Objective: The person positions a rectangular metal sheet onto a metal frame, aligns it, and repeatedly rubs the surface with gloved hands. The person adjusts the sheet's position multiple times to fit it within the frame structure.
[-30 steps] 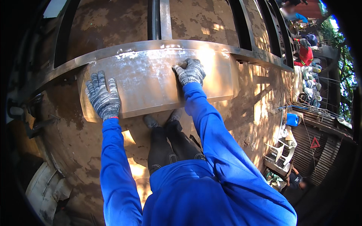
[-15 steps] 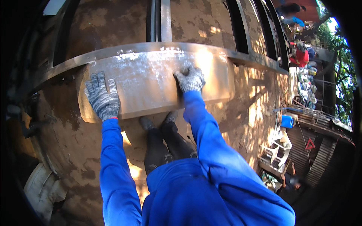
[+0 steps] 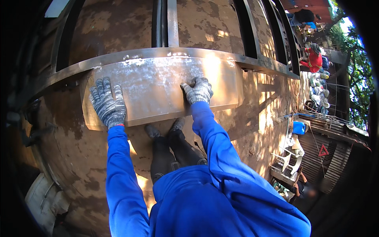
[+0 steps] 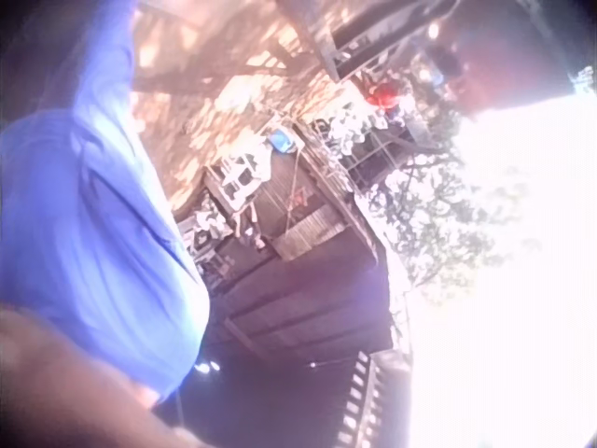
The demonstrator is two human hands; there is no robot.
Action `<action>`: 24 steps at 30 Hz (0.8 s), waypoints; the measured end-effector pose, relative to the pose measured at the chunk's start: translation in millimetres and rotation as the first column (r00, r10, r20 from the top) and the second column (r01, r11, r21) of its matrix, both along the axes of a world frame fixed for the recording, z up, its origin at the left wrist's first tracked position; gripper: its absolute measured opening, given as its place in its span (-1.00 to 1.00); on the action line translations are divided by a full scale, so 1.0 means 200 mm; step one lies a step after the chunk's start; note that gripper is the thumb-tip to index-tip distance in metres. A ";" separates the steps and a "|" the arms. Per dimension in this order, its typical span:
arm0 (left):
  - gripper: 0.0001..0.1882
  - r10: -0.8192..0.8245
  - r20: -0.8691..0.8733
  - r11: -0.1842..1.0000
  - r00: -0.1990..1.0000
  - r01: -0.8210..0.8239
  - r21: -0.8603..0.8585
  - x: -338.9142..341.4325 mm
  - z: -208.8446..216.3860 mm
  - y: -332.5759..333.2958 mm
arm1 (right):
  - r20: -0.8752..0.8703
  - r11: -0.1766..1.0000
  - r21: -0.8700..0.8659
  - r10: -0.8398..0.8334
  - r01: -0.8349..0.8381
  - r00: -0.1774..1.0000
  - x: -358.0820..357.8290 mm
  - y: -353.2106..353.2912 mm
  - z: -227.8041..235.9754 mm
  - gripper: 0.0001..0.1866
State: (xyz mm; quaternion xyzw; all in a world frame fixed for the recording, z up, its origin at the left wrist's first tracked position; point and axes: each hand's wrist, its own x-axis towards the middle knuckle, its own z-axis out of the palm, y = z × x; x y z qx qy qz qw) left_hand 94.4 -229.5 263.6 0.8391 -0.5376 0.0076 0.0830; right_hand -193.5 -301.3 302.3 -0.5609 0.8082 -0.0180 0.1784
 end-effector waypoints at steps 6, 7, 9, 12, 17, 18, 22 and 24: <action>-0.41 -0.009 0.017 1.000 1.000 0.009 -0.003 0.02 0.02 0.00 | -0.036 1.000 0.001 0.009 -0.009 0.999 0.04 0.04 0.02 -0.49; -0.41 -0.007 0.028 1.000 1.000 0.008 -0.021 0.02 0.00 0.01 | 0.010 0.997 0.078 0.001 -0.001 1.000 0.04 0.07 0.06 -0.49; -0.42 0.008 0.039 0.998 0.999 -0.006 -0.058 0.03 -0.02 0.02 | 0.004 0.997 0.079 0.011 -0.011 1.000 0.05 0.04 0.05 -0.52; -0.43 -0.025 0.009 0.999 1.000 0.025 -0.042 -0.03 0.02 0.00 | 0.006 1.000 -0.012 -0.021 0.021 1.000 0.03 -0.07 0.06 -0.53; -0.42 -0.022 0.015 0.997 1.000 0.023 -0.067 0.02 0.00 0.03 | -0.038 0.998 0.064 0.002 0.001 0.999 0.04 0.06 0.05 -0.58; -0.42 -0.013 0.015 0.997 1.000 0.014 -0.075 0.03 0.01 0.01 | -0.017 1.000 0.001 0.012 -0.012 1.000 0.04 0.03 0.03 -0.58; -0.42 -0.030 0.012 0.999 0.999 0.031 -0.028 0.02 -0.01 0.02 | -0.015 0.999 -0.039 -0.007 0.006 1.000 0.06 -0.03 0.04 -0.58; -0.42 -0.010 0.010 0.999 1.000 0.011 -0.040 0.04 -0.01 0.02 | 0.009 0.999 -0.036 0.037 -0.037 0.999 0.05 0.04 0.02 -0.56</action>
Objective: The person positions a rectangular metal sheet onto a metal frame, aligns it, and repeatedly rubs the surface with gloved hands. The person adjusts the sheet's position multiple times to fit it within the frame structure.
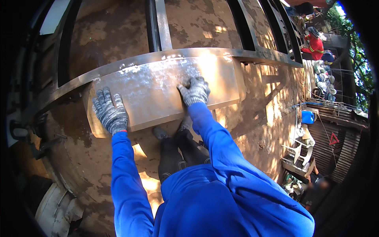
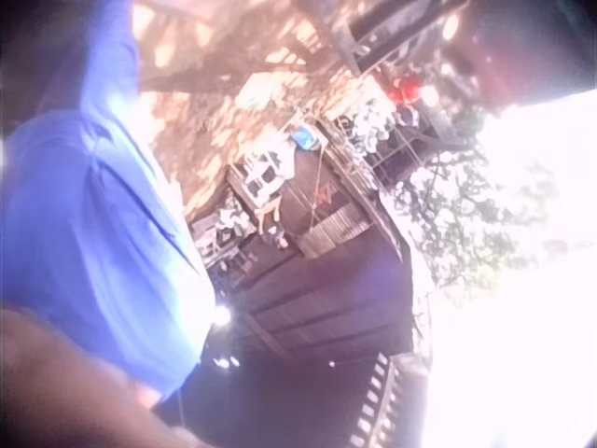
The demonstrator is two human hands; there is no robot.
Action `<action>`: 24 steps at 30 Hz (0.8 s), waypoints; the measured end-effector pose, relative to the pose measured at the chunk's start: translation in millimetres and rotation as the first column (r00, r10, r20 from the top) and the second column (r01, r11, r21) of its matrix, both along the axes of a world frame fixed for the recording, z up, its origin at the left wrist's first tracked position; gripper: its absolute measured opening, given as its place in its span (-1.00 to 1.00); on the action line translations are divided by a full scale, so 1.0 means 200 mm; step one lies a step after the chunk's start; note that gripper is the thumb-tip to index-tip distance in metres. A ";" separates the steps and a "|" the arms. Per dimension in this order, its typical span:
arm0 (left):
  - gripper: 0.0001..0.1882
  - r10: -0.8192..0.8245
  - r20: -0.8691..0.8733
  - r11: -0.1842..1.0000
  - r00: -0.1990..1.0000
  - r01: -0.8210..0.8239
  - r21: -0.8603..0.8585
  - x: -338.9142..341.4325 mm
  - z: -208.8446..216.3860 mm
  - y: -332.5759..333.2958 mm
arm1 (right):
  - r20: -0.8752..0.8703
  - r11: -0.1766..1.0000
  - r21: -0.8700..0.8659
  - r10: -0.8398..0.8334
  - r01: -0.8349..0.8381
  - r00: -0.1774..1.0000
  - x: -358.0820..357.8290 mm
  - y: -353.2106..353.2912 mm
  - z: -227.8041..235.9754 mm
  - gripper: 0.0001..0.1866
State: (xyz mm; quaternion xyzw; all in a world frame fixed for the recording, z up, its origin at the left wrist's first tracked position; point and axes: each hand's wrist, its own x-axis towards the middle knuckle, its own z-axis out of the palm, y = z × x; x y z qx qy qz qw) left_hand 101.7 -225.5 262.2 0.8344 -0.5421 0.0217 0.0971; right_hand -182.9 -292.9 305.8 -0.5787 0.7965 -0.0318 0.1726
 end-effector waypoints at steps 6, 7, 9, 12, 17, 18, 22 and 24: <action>-0.43 -0.022 0.014 0.999 1.000 0.023 -0.025 -0.01 -0.02 -0.01 | -0.059 0.994 -0.098 0.044 -0.050 0.997 -0.01 -0.10 0.02 -0.56; -0.44 -0.021 0.010 0.999 1.000 0.021 -0.028 -0.01 0.00 -0.01 | -0.038 0.997 -0.070 0.037 -0.040 0.999 0.00 -0.08 0.01 -0.60; -0.46 0.004 0.025 1.000 1.000 -0.003 -0.025 -0.01 -0.01 0.00 | -0.080 0.998 0.065 0.024 -0.019 0.997 -0.01 0.01 0.00 -0.63; -0.43 -0.019 0.030 1.000 0.999 0.020 -0.023 -0.03 -0.01 -0.01 | -0.023 0.999 0.054 0.001 0.000 1.000 -0.03 -0.03 0.04 -0.60; -0.43 -0.009 0.016 1.000 1.000 0.009 -0.022 -0.01 -0.02 0.00 | -0.029 0.995 0.100 0.018 -0.015 0.999 -0.03 0.09 -0.01 -0.61; -0.43 0.001 0.025 1.000 1.000 -0.001 -0.031 0.02 -0.01 -0.02 | -0.054 0.984 0.180 0.003 0.007 0.999 -0.01 0.06 -0.02 -0.60; -0.43 -0.024 0.019 1.000 1.000 0.024 -0.008 -0.01 -0.01 -0.02 | -0.055 0.999 -0.027 -0.022 0.021 0.998 0.03 -0.09 0.05 -0.65; -0.43 -0.017 0.024 1.000 1.000 0.017 -0.010 -0.01 -0.02 -0.01 | -0.012 0.996 -0.093 0.003 -0.004 1.000 0.00 -0.02 -0.01 -0.64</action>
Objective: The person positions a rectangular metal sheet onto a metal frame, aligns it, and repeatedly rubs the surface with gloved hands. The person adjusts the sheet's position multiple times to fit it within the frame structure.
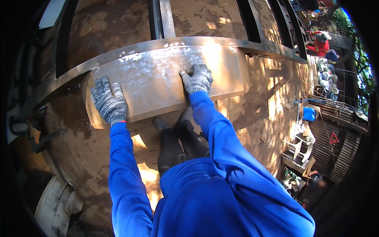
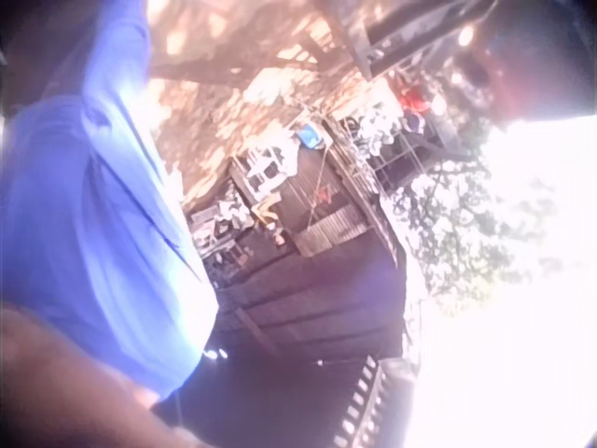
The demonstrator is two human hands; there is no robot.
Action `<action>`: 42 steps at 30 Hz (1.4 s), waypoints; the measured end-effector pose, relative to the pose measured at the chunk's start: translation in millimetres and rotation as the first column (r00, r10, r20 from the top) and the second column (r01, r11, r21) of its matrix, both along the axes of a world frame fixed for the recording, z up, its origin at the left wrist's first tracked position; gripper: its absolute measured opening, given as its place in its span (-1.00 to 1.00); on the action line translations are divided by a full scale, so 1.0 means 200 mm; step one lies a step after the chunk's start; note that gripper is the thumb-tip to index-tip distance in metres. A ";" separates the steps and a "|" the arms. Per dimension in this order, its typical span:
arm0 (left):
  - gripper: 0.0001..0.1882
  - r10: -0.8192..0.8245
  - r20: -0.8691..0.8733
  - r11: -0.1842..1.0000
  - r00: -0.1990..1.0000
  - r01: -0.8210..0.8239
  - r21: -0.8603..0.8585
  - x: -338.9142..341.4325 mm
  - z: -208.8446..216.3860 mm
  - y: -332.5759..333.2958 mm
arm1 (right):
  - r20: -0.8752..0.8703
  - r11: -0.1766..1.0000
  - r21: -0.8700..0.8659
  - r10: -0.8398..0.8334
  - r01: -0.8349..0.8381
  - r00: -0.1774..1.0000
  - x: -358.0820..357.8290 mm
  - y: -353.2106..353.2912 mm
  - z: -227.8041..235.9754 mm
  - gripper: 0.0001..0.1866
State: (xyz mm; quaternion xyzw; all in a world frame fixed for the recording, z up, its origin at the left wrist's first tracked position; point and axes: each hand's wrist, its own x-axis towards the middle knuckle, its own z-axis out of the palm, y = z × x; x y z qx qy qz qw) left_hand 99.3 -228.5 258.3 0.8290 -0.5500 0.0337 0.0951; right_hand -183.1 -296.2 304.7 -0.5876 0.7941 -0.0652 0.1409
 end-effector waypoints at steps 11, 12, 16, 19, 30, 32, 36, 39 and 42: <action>-0.42 0.017 0.026 1.000 1.000 -0.017 0.019 0.01 0.00 0.01 | -0.013 0.958 0.282 -0.047 0.049 0.999 -0.07 0.03 0.00 -0.55; -0.42 0.027 0.036 0.999 0.999 -0.028 0.028 0.00 -0.01 0.00 | 0.023 0.981 0.192 -0.014 0.009 1.000 -0.07 -0.02 -0.02 -0.54; -0.43 -0.006 0.016 0.999 1.000 0.007 -0.035 -0.04 0.00 -0.01 | -0.001 0.998 0.054 0.031 -0.031 1.000 -0.10 -0.14 -0.02 -0.56; -0.45 0.045 0.087 0.999 0.995 -0.046 0.012 0.04 0.03 0.01 | 0.005 0.975 0.186 0.122 -0.121 0.992 -0.02 0.09 -0.01 -0.46; -0.46 0.015 0.046 1.000 0.999 -0.014 -0.017 -0.01 -0.02 -0.01 | -0.057 0.993 0.010 0.122 -0.121 0.991 -0.14 0.35 -0.09 -0.44; -0.44 -0.018 0.106 0.998 0.994 0.024 -0.056 0.00 -0.07 0.00 | -0.021 0.997 -0.016 0.075 -0.075 0.997 -0.08 0.18 -0.03 -0.49; -0.45 -0.013 0.085 0.998 0.996 0.019 -0.068 0.05 -0.06 0.01 | -0.012 0.971 0.070 0.229 -0.227 0.973 -0.13 0.32 0.00 -0.56; -0.45 -0.009 0.097 0.999 0.995 0.014 -0.052 0.04 -0.06 0.00 | 0.014 0.922 0.164 0.352 -0.350 0.936 -0.15 0.24 0.04 -0.60; -0.46 -0.046 0.064 0.994 0.997 0.052 -0.094 0.03 -0.08 0.00 | 0.031 0.752 -0.205 0.645 -0.626 0.764 -0.07 0.17 -0.03 -0.59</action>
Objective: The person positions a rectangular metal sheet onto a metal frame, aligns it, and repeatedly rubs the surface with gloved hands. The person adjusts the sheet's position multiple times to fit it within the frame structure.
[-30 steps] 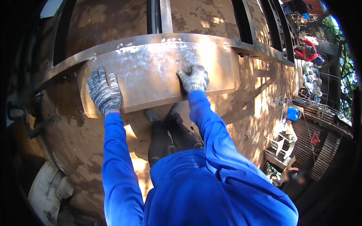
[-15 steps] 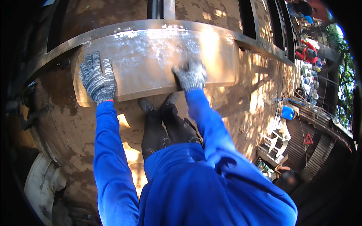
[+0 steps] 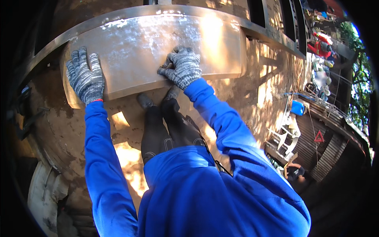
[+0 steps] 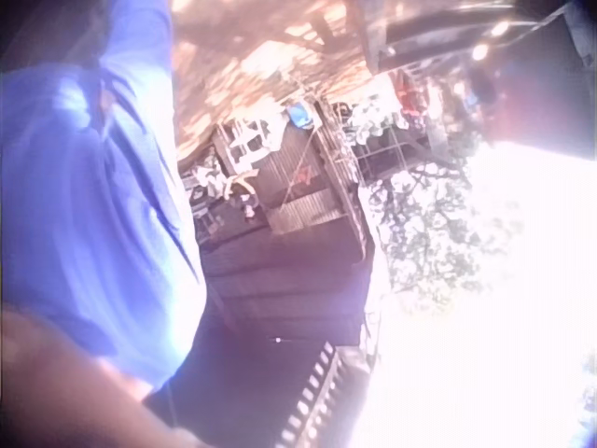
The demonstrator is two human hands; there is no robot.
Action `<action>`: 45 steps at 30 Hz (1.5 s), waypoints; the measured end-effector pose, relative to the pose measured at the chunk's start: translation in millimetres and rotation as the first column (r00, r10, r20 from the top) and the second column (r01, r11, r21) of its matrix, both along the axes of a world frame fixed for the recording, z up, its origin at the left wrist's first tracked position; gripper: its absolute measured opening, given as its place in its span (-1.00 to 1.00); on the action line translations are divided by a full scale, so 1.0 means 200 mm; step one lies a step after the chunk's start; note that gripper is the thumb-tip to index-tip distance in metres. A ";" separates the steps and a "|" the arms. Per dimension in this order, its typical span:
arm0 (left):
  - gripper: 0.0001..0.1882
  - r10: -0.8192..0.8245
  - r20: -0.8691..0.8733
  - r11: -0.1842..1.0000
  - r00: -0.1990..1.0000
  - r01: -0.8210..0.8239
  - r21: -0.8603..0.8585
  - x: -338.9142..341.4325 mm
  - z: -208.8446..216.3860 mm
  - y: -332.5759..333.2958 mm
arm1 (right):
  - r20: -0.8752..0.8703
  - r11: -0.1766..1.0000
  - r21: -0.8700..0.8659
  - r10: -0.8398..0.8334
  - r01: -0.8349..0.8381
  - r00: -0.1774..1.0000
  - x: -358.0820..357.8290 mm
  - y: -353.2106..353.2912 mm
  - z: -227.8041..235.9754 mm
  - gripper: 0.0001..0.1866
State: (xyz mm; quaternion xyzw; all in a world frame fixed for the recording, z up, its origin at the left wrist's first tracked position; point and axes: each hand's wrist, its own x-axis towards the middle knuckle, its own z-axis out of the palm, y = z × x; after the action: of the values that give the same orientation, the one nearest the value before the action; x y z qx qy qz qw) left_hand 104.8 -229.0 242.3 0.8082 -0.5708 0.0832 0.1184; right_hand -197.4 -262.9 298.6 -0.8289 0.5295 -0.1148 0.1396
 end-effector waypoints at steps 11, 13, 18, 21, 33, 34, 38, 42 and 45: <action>-0.44 -0.026 0.019 0.998 0.999 0.027 -0.051 0.10 -0.05 0.01 | -0.131 0.921 0.339 0.251 -0.194 0.959 -0.22 -0.17 0.08 -0.65; -0.45 -0.022 0.065 1.000 0.998 0.023 -0.015 0.05 -0.06 0.00 | -0.301 0.952 0.274 0.217 -0.134 0.929 -0.31 -0.15 0.09 -0.66; -0.46 -0.017 0.041 1.000 0.999 0.017 0.003 0.06 -0.06 0.00 | -0.130 0.964 0.188 0.215 -0.189 0.968 -0.13 -0.13 0.03 -0.67; -0.44 0.029 0.094 0.998 0.995 -0.034 0.049 0.09 -0.04 0.02 | -0.131 0.936 0.280 0.257 -0.213 0.957 -0.31 -0.16 0.02 -0.66; -0.40 0.083 0.098 0.983 0.992 -0.098 0.156 -0.01 0.06 0.01 | -0.242 0.929 0.314 0.279 -0.197 0.929 -0.23 -0.17 0.07 -0.63; -0.39 0.078 0.082 0.986 0.994 -0.089 0.138 0.00 0.05 0.01 | -0.204 0.933 0.290 0.276 -0.212 0.939 -0.15 -0.16 0.06 -0.63; -0.43 0.061 -0.005 0.996 0.998 -0.061 0.067 0.01 0.03 0.03 | -0.178 0.913 0.347 0.287 -0.213 0.941 -0.15 -0.17 0.12 -0.62; -0.44 0.076 0.004 0.991 0.997 -0.076 0.113 -0.03 0.09 0.01 | -0.268 0.978 0.187 0.137 -0.088 0.954 -0.34 -0.14 0.05 -0.60; -0.44 0.059 -0.002 0.990 0.998 -0.059 0.132 -0.07 0.11 0.00 | -0.242 0.959 0.276 0.128 -0.058 0.962 -0.17 -0.15 0.09 -0.58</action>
State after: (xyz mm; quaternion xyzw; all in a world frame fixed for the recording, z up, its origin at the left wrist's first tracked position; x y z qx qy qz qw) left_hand 91.0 -228.9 265.1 0.8310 -0.5506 0.0465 0.0640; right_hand -230.9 -293.1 316.4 -0.8345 0.5139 0.0729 0.1851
